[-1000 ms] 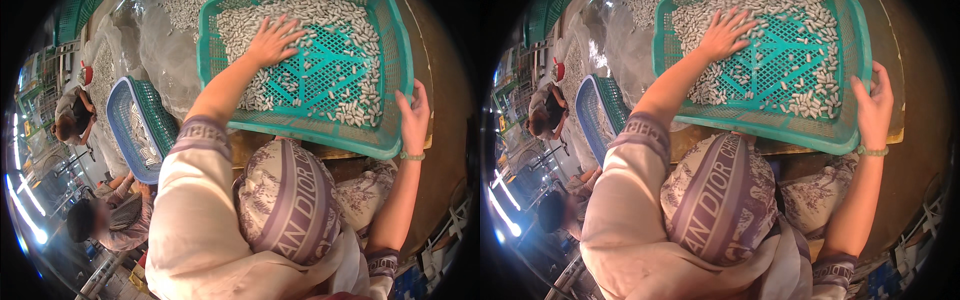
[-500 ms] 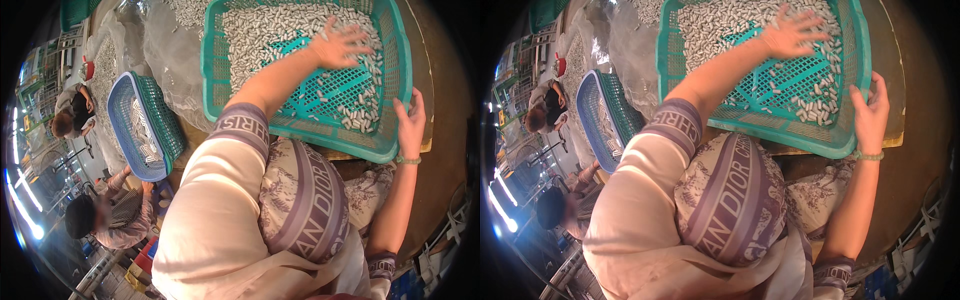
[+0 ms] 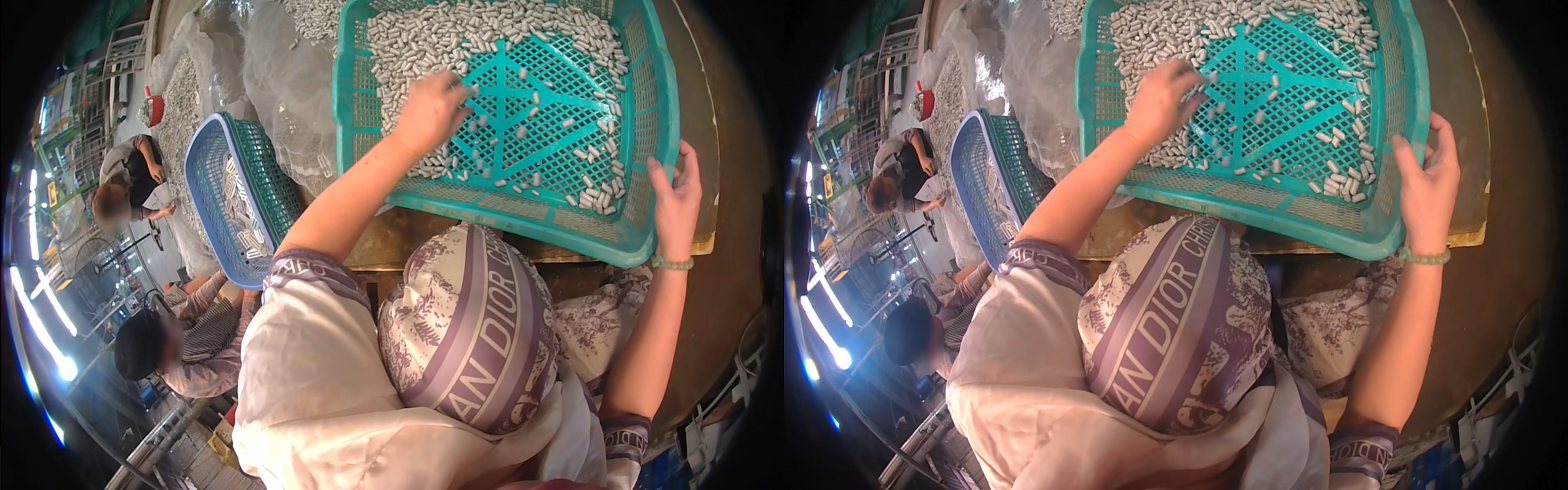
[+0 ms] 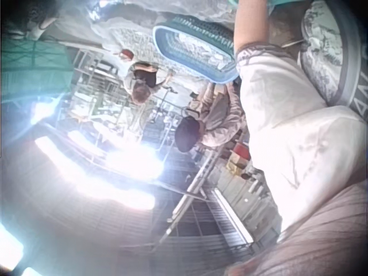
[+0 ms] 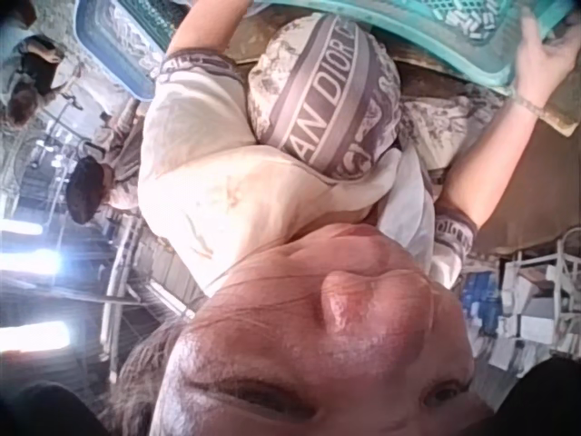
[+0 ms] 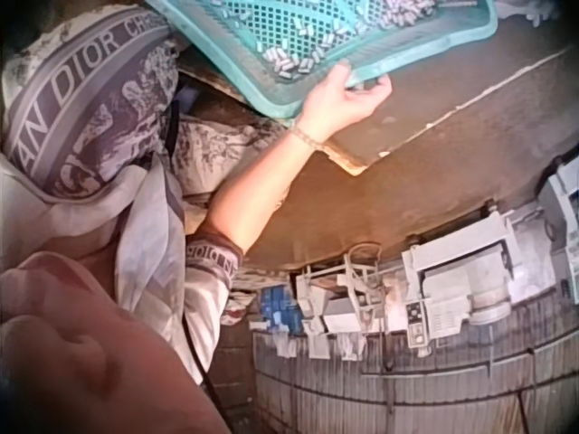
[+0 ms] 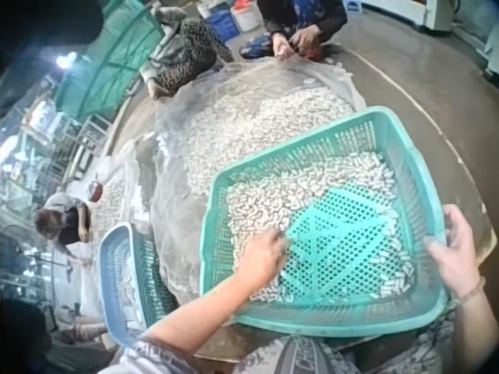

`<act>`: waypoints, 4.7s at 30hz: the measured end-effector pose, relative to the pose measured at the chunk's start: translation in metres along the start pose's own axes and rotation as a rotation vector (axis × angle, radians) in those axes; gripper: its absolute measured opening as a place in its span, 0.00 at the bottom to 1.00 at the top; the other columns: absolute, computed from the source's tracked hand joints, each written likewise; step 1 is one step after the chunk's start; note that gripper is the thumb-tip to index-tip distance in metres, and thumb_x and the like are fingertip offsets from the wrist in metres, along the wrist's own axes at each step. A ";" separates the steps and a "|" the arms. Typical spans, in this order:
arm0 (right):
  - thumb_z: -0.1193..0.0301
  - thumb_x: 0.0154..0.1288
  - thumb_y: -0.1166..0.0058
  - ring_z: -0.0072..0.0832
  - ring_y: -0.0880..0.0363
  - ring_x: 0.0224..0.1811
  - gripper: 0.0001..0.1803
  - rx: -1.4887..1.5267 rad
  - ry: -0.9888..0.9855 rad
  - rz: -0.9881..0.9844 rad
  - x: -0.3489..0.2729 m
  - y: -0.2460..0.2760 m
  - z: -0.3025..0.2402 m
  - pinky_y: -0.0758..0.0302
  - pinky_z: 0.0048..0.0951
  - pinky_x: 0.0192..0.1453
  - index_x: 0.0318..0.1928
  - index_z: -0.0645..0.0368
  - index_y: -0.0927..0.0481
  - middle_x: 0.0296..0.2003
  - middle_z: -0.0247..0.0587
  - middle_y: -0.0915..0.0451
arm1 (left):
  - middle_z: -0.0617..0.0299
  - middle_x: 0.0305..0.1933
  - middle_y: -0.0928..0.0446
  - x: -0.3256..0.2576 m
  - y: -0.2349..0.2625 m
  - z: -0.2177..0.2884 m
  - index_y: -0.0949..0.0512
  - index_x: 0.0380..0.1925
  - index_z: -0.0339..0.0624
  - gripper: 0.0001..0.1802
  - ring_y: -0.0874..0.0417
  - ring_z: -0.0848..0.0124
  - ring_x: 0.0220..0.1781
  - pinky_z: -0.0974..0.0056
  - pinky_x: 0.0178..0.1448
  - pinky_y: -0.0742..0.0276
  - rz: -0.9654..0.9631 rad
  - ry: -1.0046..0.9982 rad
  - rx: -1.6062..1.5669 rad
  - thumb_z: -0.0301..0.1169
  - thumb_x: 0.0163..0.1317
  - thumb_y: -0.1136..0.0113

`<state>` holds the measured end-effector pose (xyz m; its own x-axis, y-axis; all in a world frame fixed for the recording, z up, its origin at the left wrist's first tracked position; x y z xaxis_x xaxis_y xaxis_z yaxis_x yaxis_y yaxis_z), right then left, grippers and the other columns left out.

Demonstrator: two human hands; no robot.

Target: The person sits on the floor and sorts white silkworm cocoons from a large green basket into a smaller blue basket. They use their hands to pick and transfer the cocoons while other workers perform similar tasks nearby.

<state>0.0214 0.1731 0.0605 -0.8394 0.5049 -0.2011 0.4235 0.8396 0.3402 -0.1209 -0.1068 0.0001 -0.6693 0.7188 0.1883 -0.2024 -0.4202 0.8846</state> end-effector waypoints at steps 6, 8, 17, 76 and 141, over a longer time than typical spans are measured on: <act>0.78 0.60 0.49 0.19 0.25 0.38 0.20 0.017 0.023 -0.012 0.000 -0.002 -0.003 0.29 0.20 0.43 0.53 0.67 0.35 0.37 0.41 0.21 | 0.61 0.32 0.25 -0.018 -0.058 0.071 0.20 0.32 0.46 0.08 0.22 0.62 0.37 0.60 0.39 0.24 -0.436 -0.248 -0.409 0.27 0.49 0.38; 0.77 0.60 0.49 0.19 0.25 0.37 0.20 0.012 0.022 -0.021 0.002 -0.003 -0.003 0.29 0.20 0.42 0.52 0.66 0.35 0.37 0.41 0.21 | 0.61 0.31 0.25 -0.016 -0.058 0.099 0.20 0.32 0.46 0.08 0.22 0.62 0.36 0.60 0.38 0.24 -0.434 -0.367 -0.468 0.28 0.49 0.38; 0.78 0.60 0.49 0.18 0.25 0.36 0.18 0.066 0.035 -0.007 -0.001 -0.007 -0.006 0.29 0.19 0.39 0.51 0.66 0.34 0.36 0.41 0.21 | 0.62 0.31 0.28 -0.024 -0.070 0.138 0.22 0.30 0.42 0.09 0.23 0.65 0.35 0.63 0.35 0.23 -0.447 -0.639 -0.510 0.25 0.45 0.40; 0.80 0.59 0.49 0.21 0.25 0.37 0.21 0.010 0.025 0.029 -0.006 -0.002 -0.005 0.29 0.21 0.42 0.53 0.67 0.37 0.37 0.42 0.21 | 0.49 0.55 0.29 -0.023 0.115 -0.139 0.26 0.47 0.41 0.21 0.29 0.54 0.58 0.57 0.57 0.31 0.515 0.394 0.111 0.31 0.51 0.38; 0.83 0.57 0.52 0.23 0.26 0.42 0.22 -0.017 0.071 0.039 -0.018 -0.007 -0.012 0.29 0.22 0.46 0.54 0.68 0.37 0.45 0.44 0.27 | 0.44 0.66 0.44 0.033 -0.027 -0.098 0.37 0.59 0.36 0.31 0.47 0.47 0.69 0.47 0.70 0.52 0.259 0.329 0.075 0.40 0.56 0.47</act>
<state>0.0296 0.1560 0.0728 -0.8445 0.5214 -0.1222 0.4513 0.8157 0.3619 -0.2076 -0.1264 -0.0594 -0.8861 0.3746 0.2729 0.0466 -0.5137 0.8567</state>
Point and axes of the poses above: each hand's wrist, its own x-axis towards the middle knuckle, its own y-axis out of the back of the hand, z = x × y, the point moved 10 cm from there along x, towards the middle knuckle
